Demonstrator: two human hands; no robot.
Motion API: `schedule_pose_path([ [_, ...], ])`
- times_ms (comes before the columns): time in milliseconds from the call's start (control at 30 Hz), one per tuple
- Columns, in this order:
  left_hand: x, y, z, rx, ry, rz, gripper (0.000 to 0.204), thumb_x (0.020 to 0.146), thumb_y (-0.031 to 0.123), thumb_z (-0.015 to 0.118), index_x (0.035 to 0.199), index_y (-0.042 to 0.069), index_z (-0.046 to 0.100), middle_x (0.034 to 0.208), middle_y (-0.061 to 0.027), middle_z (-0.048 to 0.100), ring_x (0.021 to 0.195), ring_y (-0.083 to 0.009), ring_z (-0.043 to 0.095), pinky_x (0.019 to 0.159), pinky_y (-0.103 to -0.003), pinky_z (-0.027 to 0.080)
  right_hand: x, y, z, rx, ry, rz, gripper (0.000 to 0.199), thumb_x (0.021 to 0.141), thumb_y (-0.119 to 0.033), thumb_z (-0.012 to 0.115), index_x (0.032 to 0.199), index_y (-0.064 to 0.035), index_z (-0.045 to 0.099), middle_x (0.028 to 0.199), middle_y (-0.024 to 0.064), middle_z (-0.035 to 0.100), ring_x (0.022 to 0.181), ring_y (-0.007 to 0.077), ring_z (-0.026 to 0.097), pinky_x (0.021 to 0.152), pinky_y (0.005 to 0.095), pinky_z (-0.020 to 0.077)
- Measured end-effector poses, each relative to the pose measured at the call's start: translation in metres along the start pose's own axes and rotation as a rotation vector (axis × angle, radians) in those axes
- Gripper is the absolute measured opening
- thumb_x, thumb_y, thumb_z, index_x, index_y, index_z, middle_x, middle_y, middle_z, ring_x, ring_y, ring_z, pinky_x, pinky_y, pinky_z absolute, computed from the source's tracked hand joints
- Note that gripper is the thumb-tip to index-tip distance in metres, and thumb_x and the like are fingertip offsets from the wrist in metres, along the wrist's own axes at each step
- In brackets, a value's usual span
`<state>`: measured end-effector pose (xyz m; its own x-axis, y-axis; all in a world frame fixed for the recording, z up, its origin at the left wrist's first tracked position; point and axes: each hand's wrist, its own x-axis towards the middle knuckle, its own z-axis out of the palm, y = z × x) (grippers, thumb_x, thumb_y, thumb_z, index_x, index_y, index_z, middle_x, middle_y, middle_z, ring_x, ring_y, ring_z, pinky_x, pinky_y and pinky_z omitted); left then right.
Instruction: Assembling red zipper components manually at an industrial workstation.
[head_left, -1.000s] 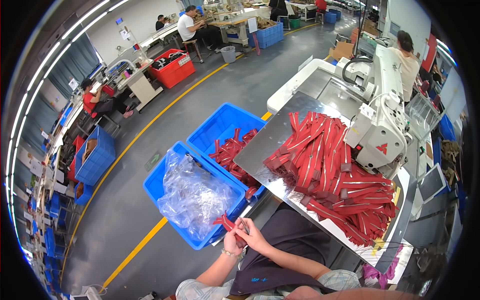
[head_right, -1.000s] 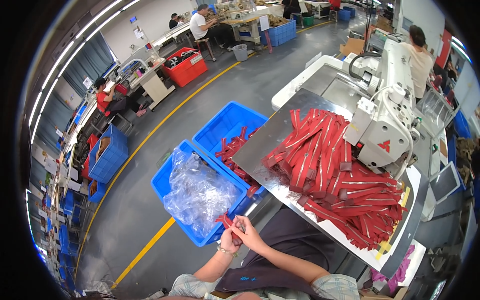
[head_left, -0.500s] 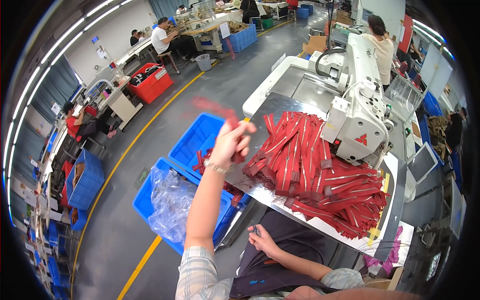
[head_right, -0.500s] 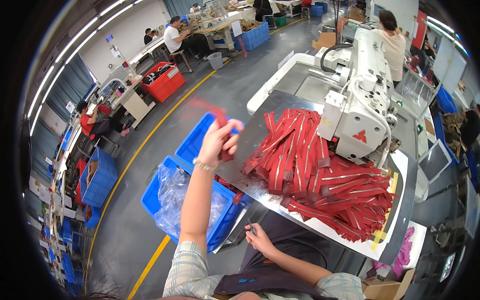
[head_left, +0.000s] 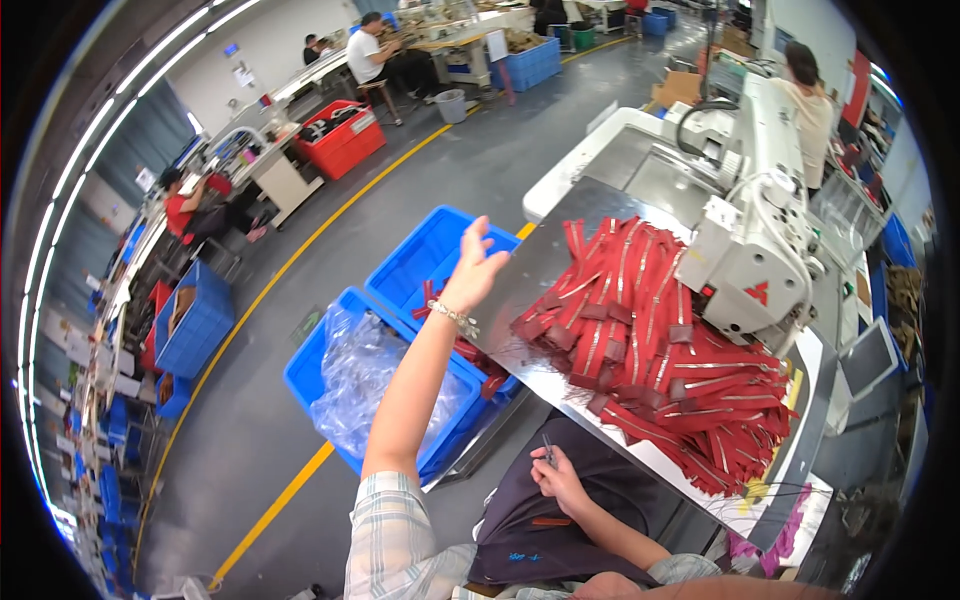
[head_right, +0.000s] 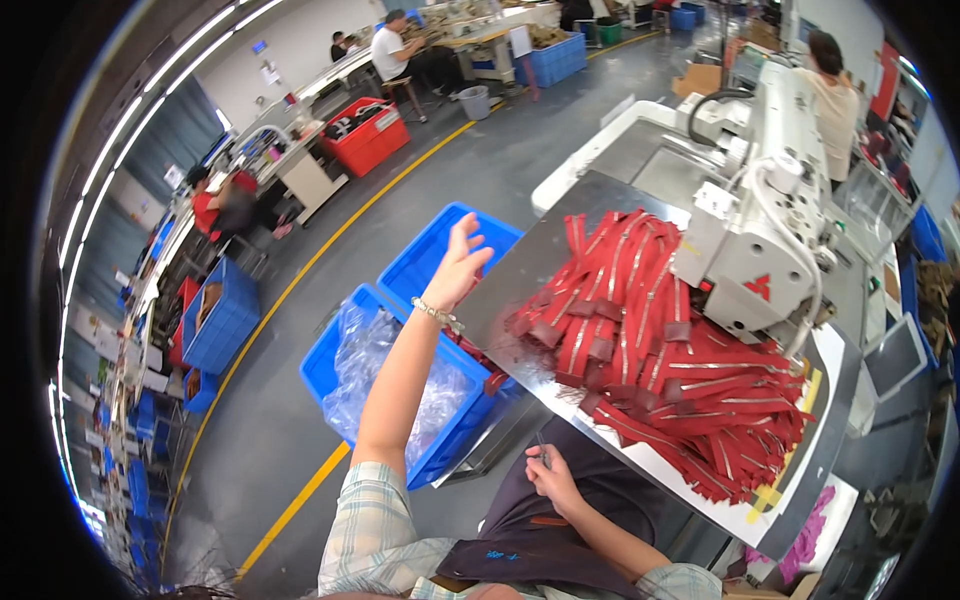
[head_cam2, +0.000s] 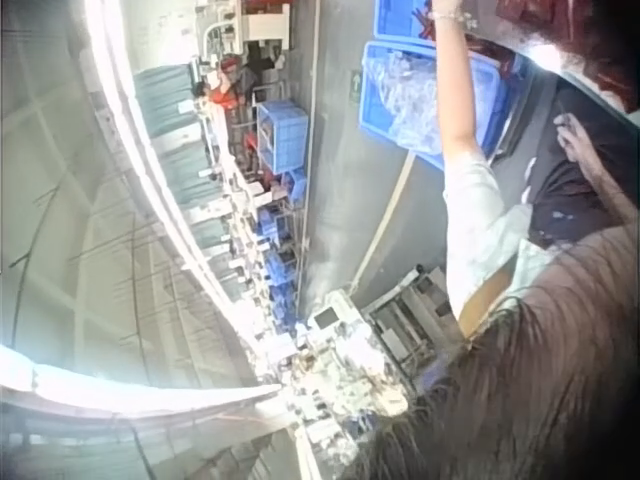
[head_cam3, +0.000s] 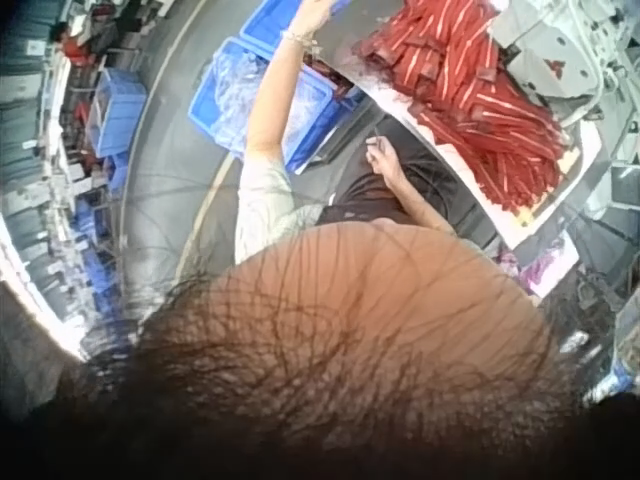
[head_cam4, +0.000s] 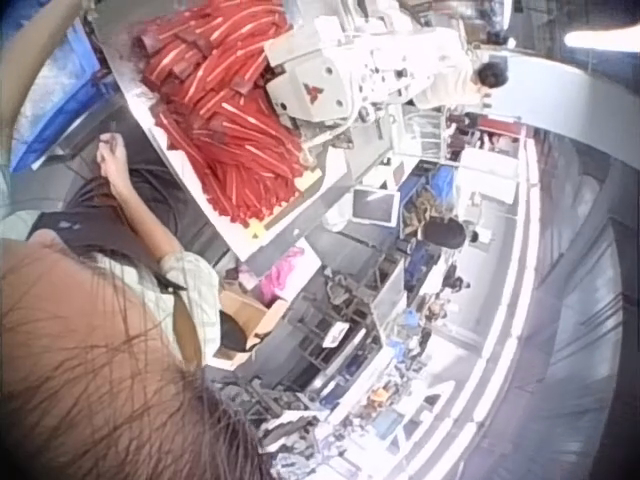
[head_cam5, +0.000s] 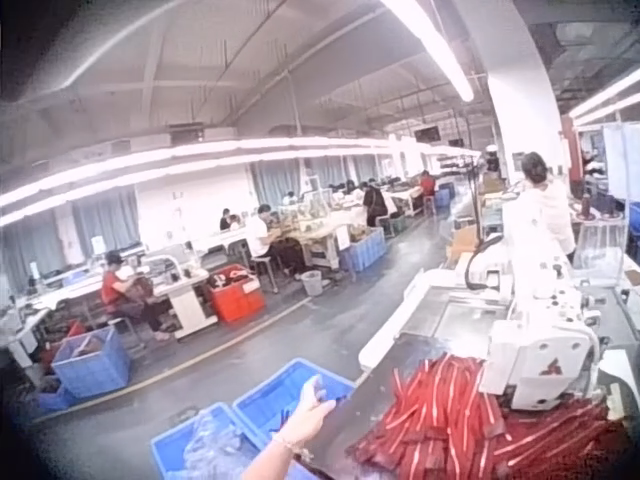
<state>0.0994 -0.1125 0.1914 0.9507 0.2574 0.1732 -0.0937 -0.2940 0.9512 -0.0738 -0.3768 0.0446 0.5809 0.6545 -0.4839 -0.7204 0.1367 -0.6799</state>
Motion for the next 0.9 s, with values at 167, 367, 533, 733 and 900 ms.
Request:
schedule_pose_path([
  [167, -0.033, -0.171, -0.11, 0.45, 0.345, -0.193, 0.043, 0.073, 0.01, 0.05, 0.115, 0.006, 0.042, 0.107, -0.0176, 0.052, 0.101, -0.0315, 0.049, 0.083, -0.04, 0.041, 0.001, 0.013, 0.015, -0.022, -0.067, 0.099, 0.014, 0.085, -0.009, 0.047, 0.098, -0.006, 0.044, 0.064, 0.0033, 0.047, 0.037, 0.0019, 0.027, 0.035, 0.018, 0.0178],
  [367, -0.091, -0.192, -0.015, 0.978, -0.356, -0.326, 0.038, 0.066, 0.047, 0.06, 0.087, 0.016, 0.067, 0.09, -0.0106, 0.061, 0.088, -0.0336, 0.054, 0.082, -0.039, 0.039, 0.002, 0.018, -0.014, -0.028, 0.048, 0.147, 0.01, 0.085, -0.01, 0.047, 0.094, -0.0056, 0.046, 0.063, 0.0032, 0.048, 0.035, 0.0023, 0.025, 0.034, 0.0184, 0.0161],
  [533, -0.135, -0.227, -0.008, 0.973, -0.346, 0.044, 0.035, 0.062, 0.044, 0.065, 0.082, 0.014, 0.067, 0.083, -0.0076, 0.063, 0.089, -0.0278, 0.053, 0.088, -0.035, 0.03, 0.002, 0.024, 0.002, -0.029, 0.003, 0.173, 0.01, 0.086, -0.011, 0.047, 0.093, -0.0056, 0.047, 0.063, 0.0033, 0.048, 0.035, 0.0023, 0.025, 0.034, 0.0184, 0.0156],
  [733, -0.108, -0.195, -0.009, -0.084, -0.041, -0.275, 0.01, 0.077, 0.012, 0.059, 0.076, 0.002, 0.06, 0.062, -0.0044, 0.058, 0.052, -0.0139, 0.056, 0.049, -0.029, 0.044, 0.004, 0.024, -0.002, -0.039, -0.007, 0.171, 0.009, 0.086, -0.012, 0.047, 0.093, -0.0054, 0.047, 0.064, 0.0033, 0.048, 0.035, 0.0021, 0.024, 0.034, 0.0182, 0.0156],
  [900, -0.035, -0.143, -0.074, 0.107, 0.222, -0.026, 0.013, 0.08, 0.009, 0.053, 0.072, 0.0, 0.056, 0.057, -0.0003, 0.052, 0.044, -0.0082, 0.047, 0.039, -0.024, 0.037, 0.003, 0.027, 0.008, -0.035, -0.064, 0.192, 0.009, 0.086, -0.013, 0.047, 0.092, -0.0059, 0.047, 0.064, 0.0032, 0.047, 0.035, 0.0022, 0.024, 0.034, 0.0187, 0.0157],
])
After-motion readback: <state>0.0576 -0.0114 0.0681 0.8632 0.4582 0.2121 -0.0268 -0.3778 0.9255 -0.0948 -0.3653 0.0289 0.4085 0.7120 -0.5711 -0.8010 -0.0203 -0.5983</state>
